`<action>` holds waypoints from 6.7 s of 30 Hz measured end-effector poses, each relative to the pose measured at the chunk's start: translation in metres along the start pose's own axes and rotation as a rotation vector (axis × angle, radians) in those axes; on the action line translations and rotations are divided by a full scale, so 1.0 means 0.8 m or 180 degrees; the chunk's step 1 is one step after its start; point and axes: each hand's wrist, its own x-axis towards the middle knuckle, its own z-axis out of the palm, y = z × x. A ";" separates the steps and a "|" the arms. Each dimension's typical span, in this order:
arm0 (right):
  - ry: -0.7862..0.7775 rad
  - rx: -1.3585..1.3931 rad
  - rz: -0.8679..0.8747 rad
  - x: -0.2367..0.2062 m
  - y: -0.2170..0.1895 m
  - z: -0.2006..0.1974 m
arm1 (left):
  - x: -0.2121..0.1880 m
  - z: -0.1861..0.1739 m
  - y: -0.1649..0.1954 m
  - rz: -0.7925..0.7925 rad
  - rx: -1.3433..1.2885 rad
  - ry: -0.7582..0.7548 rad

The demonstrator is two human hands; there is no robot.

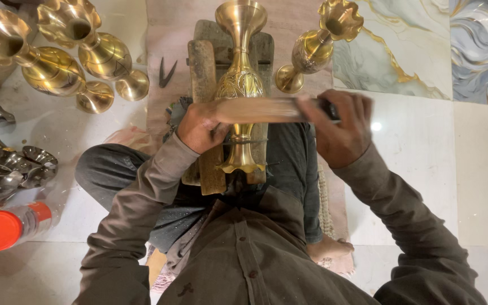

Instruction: The person sits on the floor with a brass vase clamped to a wooden board and engraves a decorative pattern into its surface. They hold a chisel against the brass and strike it with a wooden mallet, repositioning the chisel and rotating the vase to work different areas of the design.

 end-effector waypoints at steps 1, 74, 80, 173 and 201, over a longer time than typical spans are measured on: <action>0.0088 0.0123 -0.0011 -0.001 -0.003 -0.004 | 0.000 -0.002 0.001 0.0017 0.0023 -0.0021; -0.0092 0.0351 0.0886 -0.003 -0.002 -0.042 | 0.075 -0.013 0.018 -0.0281 0.0140 -0.0647; 0.0114 0.0396 0.1020 -0.010 -0.012 -0.036 | 0.071 -0.011 0.024 -0.0054 0.0197 -0.0433; 0.0003 0.0928 0.1441 -0.075 -0.052 0.018 | 0.066 -0.015 0.006 0.0318 -0.0139 -0.0501; 0.1638 0.2097 0.2688 -0.097 -0.121 0.051 | 0.132 -0.015 0.016 0.0336 0.0193 -0.2223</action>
